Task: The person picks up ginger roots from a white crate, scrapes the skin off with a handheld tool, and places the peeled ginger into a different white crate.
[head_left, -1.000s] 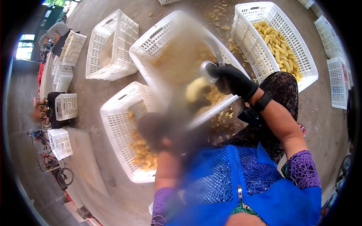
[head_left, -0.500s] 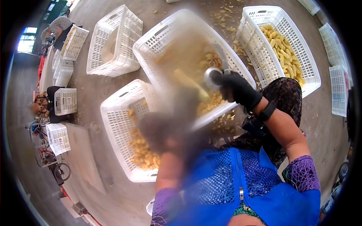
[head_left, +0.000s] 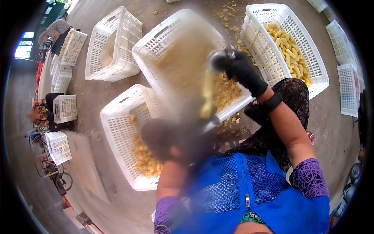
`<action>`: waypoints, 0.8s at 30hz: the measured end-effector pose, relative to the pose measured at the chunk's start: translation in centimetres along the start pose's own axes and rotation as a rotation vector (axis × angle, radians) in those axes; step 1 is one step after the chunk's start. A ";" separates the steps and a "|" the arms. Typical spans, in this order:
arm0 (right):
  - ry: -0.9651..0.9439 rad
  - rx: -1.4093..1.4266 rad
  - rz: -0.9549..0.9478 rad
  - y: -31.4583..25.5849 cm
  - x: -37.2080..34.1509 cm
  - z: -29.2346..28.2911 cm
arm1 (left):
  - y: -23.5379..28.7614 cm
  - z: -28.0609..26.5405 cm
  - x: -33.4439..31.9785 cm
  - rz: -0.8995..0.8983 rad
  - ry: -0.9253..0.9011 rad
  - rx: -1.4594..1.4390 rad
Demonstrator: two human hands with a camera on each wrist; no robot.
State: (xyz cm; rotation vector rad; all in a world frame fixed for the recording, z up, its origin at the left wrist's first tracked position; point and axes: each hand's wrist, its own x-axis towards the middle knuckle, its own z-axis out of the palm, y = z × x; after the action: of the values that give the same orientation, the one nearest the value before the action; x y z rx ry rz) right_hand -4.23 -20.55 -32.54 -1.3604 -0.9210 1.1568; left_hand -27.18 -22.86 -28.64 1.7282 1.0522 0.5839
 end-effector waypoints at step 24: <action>0.149 -0.302 -0.063 0.3 0.5 -3.2 | -2.0 1.8 1.4 0.026 0.055 -0.017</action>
State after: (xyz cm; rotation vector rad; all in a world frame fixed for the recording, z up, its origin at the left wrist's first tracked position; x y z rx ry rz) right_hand -0.98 -20.86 -33.02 -1.6241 -1.0518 0.8787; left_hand -25.79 -22.31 -31.27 1.7220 1.0618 0.6583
